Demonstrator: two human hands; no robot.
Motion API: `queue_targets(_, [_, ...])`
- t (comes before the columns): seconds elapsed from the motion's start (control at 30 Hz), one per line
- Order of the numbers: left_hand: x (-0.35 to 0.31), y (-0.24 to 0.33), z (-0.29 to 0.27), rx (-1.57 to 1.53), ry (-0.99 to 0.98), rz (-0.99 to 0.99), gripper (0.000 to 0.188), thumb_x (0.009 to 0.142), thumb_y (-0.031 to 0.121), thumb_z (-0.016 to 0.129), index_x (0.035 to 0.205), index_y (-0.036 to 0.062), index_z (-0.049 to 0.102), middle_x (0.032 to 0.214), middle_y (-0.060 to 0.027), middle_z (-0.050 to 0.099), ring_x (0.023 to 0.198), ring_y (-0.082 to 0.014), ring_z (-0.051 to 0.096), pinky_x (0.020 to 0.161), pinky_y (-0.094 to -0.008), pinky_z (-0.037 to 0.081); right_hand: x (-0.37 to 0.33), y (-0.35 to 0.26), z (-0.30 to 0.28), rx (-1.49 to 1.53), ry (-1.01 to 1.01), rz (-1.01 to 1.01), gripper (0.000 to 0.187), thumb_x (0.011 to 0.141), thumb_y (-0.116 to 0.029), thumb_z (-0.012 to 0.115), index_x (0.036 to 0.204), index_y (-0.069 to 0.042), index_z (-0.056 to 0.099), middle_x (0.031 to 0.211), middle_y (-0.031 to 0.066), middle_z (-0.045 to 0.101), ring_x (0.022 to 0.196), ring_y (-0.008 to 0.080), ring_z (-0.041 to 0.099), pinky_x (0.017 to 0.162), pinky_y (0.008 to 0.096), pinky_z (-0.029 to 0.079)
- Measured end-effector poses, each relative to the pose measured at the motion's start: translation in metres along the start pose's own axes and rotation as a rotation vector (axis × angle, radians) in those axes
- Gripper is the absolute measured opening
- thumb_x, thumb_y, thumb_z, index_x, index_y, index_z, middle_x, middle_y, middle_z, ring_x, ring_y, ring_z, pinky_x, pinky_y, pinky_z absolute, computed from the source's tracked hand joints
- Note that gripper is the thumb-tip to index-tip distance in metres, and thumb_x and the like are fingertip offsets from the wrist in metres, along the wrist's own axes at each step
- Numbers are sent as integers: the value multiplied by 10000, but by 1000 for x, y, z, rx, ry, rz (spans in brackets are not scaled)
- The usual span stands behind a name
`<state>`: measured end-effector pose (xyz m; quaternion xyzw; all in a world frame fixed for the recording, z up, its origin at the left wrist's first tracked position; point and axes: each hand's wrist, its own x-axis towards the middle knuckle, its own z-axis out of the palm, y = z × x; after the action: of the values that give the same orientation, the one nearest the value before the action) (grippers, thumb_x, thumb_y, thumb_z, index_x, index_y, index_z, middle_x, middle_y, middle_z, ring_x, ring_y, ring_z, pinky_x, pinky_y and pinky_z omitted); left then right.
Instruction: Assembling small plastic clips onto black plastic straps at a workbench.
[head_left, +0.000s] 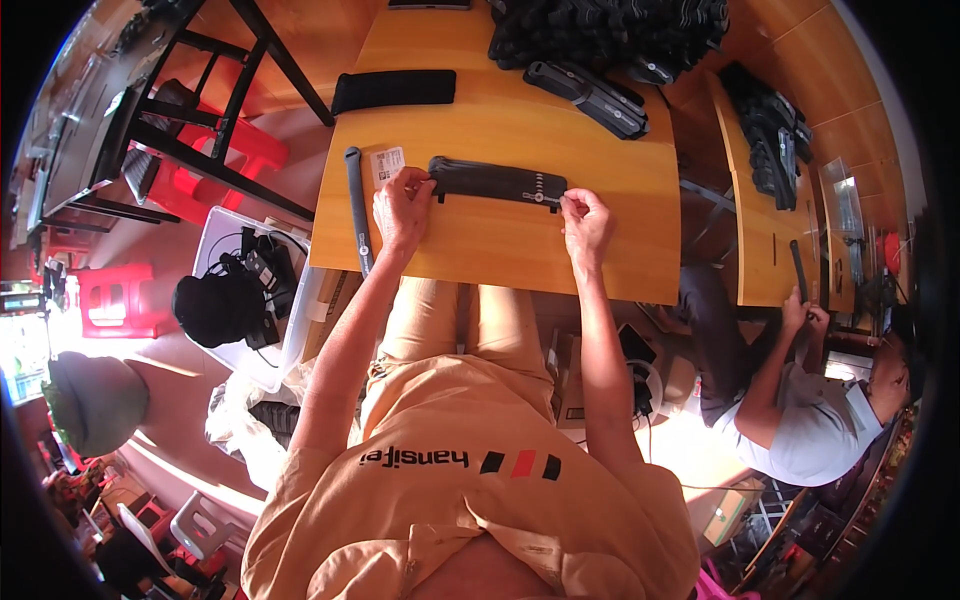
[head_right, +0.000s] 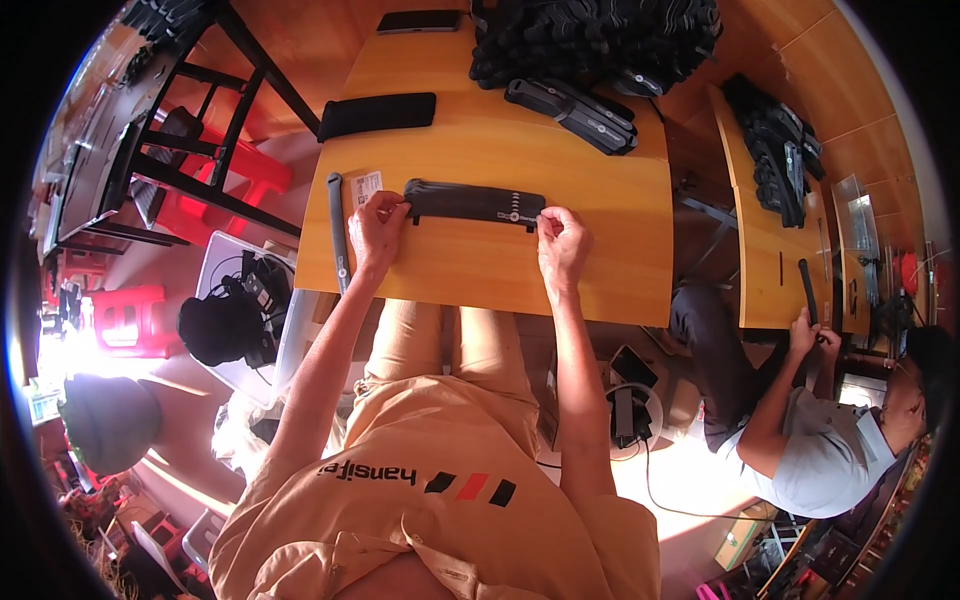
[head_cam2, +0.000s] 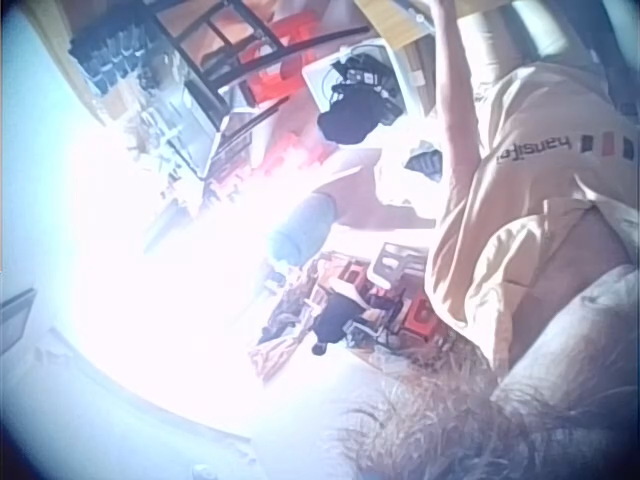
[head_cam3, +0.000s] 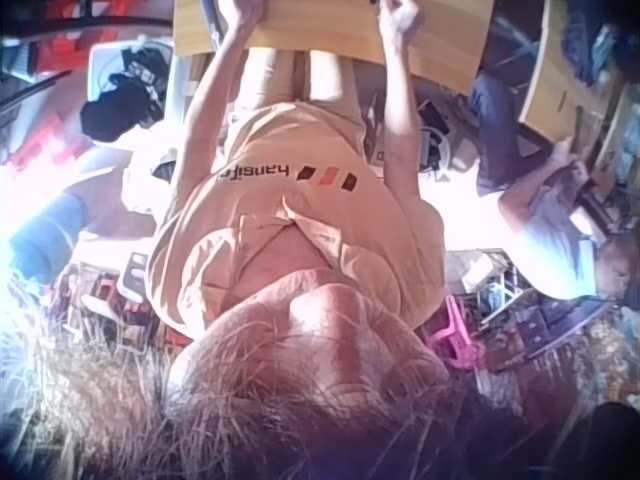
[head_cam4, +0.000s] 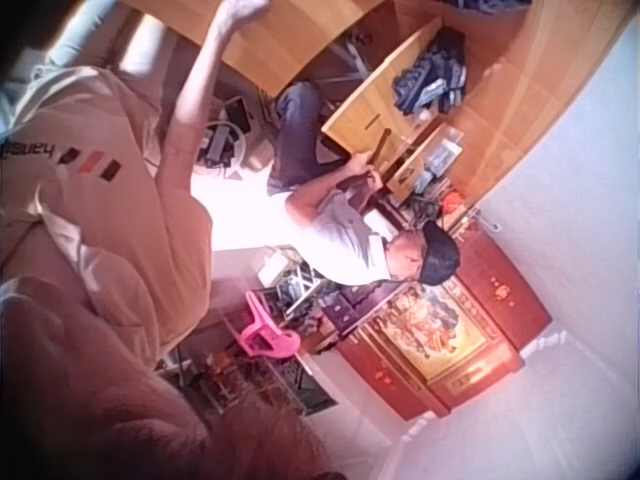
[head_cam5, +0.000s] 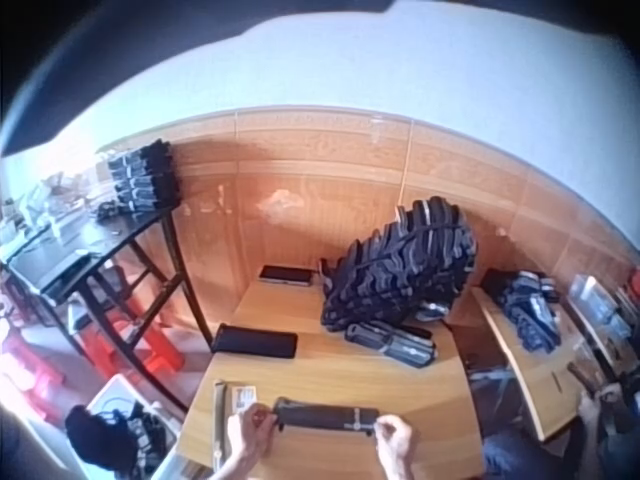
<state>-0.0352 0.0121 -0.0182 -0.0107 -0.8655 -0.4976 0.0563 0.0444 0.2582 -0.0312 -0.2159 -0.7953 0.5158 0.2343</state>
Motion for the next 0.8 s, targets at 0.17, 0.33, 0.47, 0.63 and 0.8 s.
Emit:
queue_targets(0.17, [0, 1, -1, 9, 2, -14, 137, 744, 152, 678, 840, 60, 645, 688, -75, 650, 633, -205, 642, 602, -315, 482, 1, 5, 3, -71, 36, -42, 42, 747, -10, 641, 785, -5, 624, 643, 71, 595, 562, 144, 563, 555, 278, 457])
queue_targets(0.33, [-1, 3, -1, 11, 3, -16, 138, 743, 154, 681, 838, 62, 645, 686, -68, 649, 629, -206, 644, 600, -314, 483, 2, 10, 4, -107, 44, -130, 18, 798, -40, 626, 795, -22, 622, 591, -23, 525, 468, 37, 448, 386, 201, 384])
queue_targets(0.47, [0, 4, -2, 42, 0, -3, 138, 742, 157, 682, 835, 62, 645, 682, -64, 649, 629, -203, 644, 598, -316, 482, 2, 12, 4, -99, 41, -134, 11, 797, -32, 619, 795, -21, 622, 591, -19, 528, 463, 39, 446, 388, 202, 383])
queue_targets(0.63, [0, 4, -1, 31, -6, -10, 132, 741, 155, 681, 828, 63, 643, 682, -60, 649, 631, -206, 644, 597, -318, 482, 3, 10, 4, -125, 36, -144, 10, 794, -21, 612, 787, -20, 619, 593, -13, 532, 476, 45, 455, 397, 206, 390])
queue_targets(0.8, [0, 2, 0, 37, -5, -18, 133, 740, 157, 682, 830, 65, 643, 692, -63, 651, 628, -210, 643, 597, -320, 482, 4, 0, 2, -164, 8, -106, 23, 745, 6, 605, 756, -12, 596, 637, 95, 563, 573, 209, 558, 561, 313, 446])
